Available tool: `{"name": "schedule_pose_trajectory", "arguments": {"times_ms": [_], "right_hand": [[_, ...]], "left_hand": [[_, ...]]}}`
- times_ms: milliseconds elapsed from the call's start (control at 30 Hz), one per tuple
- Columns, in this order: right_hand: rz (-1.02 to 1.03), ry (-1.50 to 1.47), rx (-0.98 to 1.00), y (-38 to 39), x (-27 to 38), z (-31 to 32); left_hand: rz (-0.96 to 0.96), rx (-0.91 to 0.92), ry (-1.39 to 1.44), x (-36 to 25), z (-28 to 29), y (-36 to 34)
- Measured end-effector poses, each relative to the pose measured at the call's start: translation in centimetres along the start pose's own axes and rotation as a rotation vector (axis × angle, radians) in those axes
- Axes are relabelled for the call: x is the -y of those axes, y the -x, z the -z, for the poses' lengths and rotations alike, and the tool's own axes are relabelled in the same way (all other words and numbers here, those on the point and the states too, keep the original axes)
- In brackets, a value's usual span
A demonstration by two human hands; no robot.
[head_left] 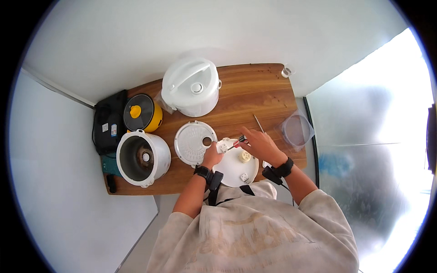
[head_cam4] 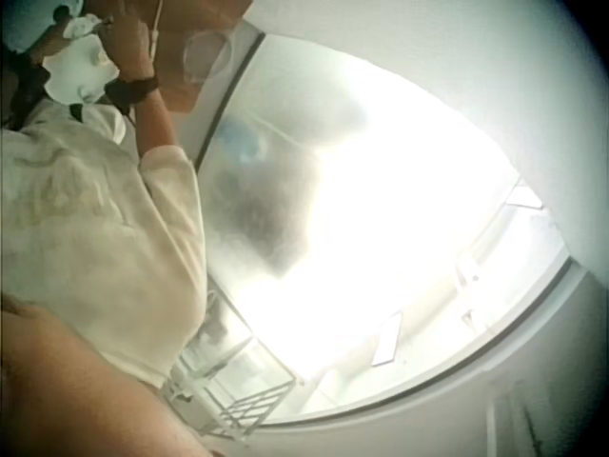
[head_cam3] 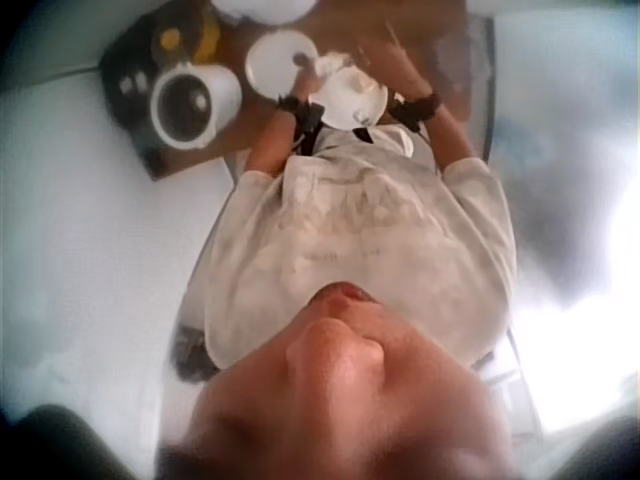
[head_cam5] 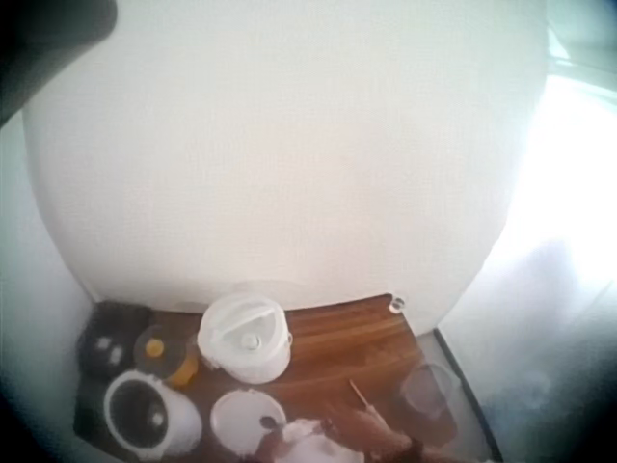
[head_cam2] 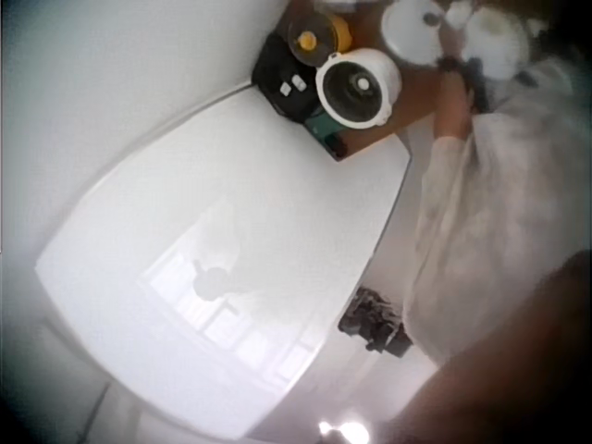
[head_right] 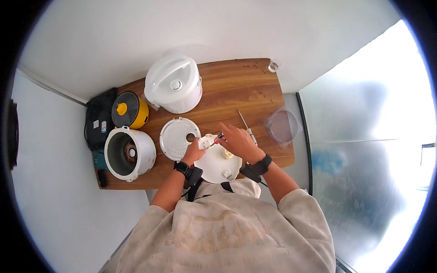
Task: The person uses a red-handled screwdriver to remove screws from a white circular plastic cover and a small white plastic component on a wooden table. The person places removed screws on a nearby plate and continues unscrewing parts of the appliance.
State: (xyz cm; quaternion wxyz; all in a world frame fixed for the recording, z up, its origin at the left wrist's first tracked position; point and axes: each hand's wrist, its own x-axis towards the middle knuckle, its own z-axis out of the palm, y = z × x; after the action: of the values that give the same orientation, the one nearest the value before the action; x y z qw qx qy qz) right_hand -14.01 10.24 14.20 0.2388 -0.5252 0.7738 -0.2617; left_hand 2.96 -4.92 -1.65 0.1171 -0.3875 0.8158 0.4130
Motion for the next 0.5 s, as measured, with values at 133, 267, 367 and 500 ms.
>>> {"name": "schedule_pose_trajectory", "arguments": {"times_ms": [133,267,367,500], "right_hand": [[-0.057,0.077,0.052,-0.3,1.3,0.7],[0.129,0.082,-0.075,-0.2,0.5,0.4],[0.228,-0.033,-0.057,-0.4,-0.1,-0.3],[0.158,-0.015,-0.062,-1.0,-0.1,-0.2]], "left_hand": [[-0.001,-0.028,0.001,0.7,-0.7,-0.1],[0.004,-0.013,0.006,0.4,-0.2,-0.4],[-0.001,-0.02,0.008,0.5,-0.3,-0.1],[0.017,-0.011,-0.008,0.6,-0.4,-0.6]]}}
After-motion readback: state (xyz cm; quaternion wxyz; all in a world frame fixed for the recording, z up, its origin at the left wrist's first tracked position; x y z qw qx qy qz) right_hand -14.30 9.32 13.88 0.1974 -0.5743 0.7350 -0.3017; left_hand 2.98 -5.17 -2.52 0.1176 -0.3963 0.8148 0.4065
